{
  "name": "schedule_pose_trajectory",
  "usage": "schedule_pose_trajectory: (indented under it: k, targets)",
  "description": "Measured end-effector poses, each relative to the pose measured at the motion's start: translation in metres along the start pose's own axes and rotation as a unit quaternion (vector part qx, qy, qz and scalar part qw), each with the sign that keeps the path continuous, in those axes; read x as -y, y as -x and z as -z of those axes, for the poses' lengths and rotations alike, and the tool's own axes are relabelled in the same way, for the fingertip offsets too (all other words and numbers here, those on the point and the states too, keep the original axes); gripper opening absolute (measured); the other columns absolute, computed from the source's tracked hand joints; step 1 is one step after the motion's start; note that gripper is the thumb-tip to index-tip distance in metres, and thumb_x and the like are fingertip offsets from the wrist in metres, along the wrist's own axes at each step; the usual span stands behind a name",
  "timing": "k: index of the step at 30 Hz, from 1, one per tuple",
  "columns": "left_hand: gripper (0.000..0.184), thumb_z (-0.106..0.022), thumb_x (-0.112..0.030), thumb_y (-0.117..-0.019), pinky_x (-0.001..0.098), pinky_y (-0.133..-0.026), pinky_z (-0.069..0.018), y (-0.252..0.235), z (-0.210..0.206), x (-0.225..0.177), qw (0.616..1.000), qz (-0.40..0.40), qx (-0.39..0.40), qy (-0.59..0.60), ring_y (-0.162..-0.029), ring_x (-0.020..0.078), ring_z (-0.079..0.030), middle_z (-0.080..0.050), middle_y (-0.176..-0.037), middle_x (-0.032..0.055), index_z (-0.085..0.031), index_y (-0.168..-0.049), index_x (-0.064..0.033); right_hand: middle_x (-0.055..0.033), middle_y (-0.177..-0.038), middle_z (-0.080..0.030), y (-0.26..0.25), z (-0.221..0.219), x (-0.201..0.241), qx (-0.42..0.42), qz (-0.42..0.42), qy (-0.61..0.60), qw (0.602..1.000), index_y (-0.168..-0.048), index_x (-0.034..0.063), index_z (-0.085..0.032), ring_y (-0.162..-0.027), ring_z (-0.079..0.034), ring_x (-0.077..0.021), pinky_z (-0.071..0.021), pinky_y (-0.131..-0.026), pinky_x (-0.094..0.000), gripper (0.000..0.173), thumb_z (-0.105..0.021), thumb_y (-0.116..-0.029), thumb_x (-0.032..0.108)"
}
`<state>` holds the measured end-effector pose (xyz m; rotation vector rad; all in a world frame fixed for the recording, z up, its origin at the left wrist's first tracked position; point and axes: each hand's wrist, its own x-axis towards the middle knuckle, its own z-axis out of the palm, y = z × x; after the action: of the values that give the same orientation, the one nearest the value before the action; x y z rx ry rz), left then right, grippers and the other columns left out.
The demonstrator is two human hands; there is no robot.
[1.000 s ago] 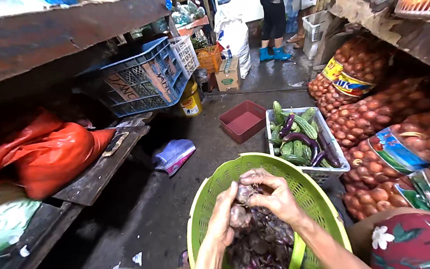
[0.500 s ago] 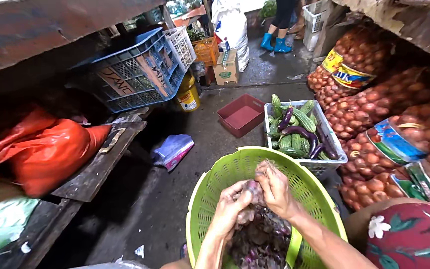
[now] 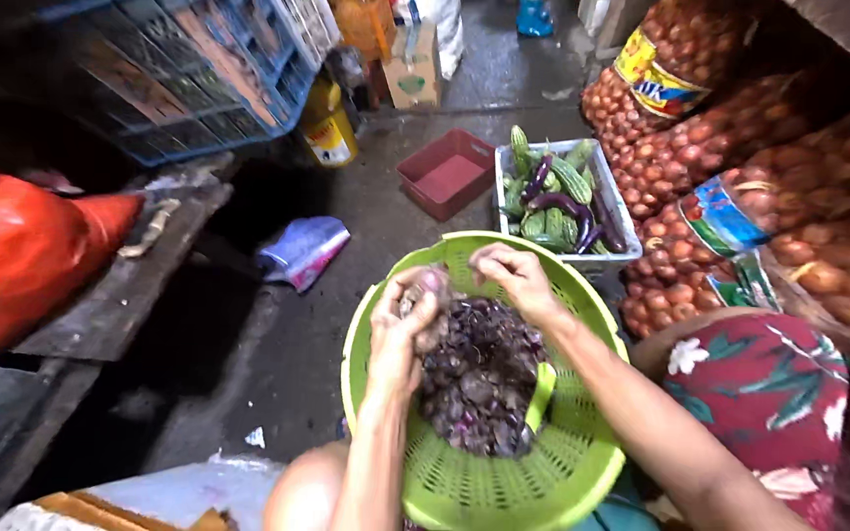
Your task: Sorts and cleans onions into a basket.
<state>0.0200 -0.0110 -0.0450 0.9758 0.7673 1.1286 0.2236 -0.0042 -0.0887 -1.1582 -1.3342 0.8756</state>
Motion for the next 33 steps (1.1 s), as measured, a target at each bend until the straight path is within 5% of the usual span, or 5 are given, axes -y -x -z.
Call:
schedule_pose_trajectory:
  k: [8,14,23,29,33]
  targets:
    - [0.039,-0.039,-0.037,-0.1086,0.0260,-0.055,-0.0583,-0.003,0.001,-0.011,0.932,0.144,-0.037,0.331,-0.063,0.0149,-0.067,-0.068,-0.087,0.0101,-0.064,-0.111,-0.0073,-0.0304,-0.102,-0.067,0.071,-0.045,-0.042,0.613,-0.190,0.398,0.656,-0.109,-0.0066,-0.070,-0.099,-0.064,-0.0499,-0.0477,-0.083,-0.0697,0.023,-0.072,-0.0891,0.006]
    - [0.027,-0.046,-0.012,-0.1031,0.0293,-0.061,-0.0609,0.000,0.003,-0.015,0.935,0.115,0.005,0.336,-0.075,0.0184,-0.070,-0.068,-0.102,0.0124,-0.063,-0.124,-0.0116,-0.0310,-0.112,-0.066,0.136,-0.028,-0.081,0.729,-0.107,0.496,0.460,-0.113,-0.0084,-0.067,-0.108,-0.062,-0.0506,-0.0475,-0.090,-0.0674,0.021,-0.063,-0.0956,0.003]
    - [0.035,-0.038,-0.012,-0.1051,0.0288,-0.063,-0.0610,-0.004,0.008,-0.029,0.943,0.119,0.012,0.309,-0.075,0.0207,-0.071,-0.068,-0.102,0.0173,-0.056,-0.134,-0.0036,-0.0346,-0.138,-0.054,0.063,-0.017,-0.010,0.461,-0.297,0.291,0.784,-0.162,0.0073,-0.021,-0.127,-0.056,-0.0492,-0.0401,-0.107,-0.0657,0.062,-0.046,-0.1099,0.030]
    - [0.054,-0.071,-0.017,-0.0858,0.0256,-0.061,-0.0585,-0.004,0.020,-0.016,0.973,0.059,0.132,0.179,-0.075,0.0143,-0.069,-0.071,-0.107,0.0124,-0.057,-0.136,-0.0041,-0.0043,-0.093,-0.066,0.025,0.001,0.046,0.211,-0.163,0.119,0.956,-0.128,0.0015,-0.057,-0.069,-0.062,-0.0089,-0.0551,-0.066,-0.0277,0.035,-0.032,-0.1110,0.019]
    - [0.056,-0.085,-0.023,-0.0761,0.0259,-0.061,-0.0590,-0.004,0.023,-0.006,0.974,0.054,0.158,0.154,-0.075,0.0141,-0.070,-0.072,-0.106,0.0121,-0.066,-0.126,-0.0067,-0.0088,-0.085,-0.064,0.023,0.017,0.050,0.150,-0.037,0.193,0.969,-0.119,0.0033,-0.067,-0.072,-0.061,-0.0188,-0.0522,-0.070,-0.0415,0.040,-0.034,-0.1089,0.025]
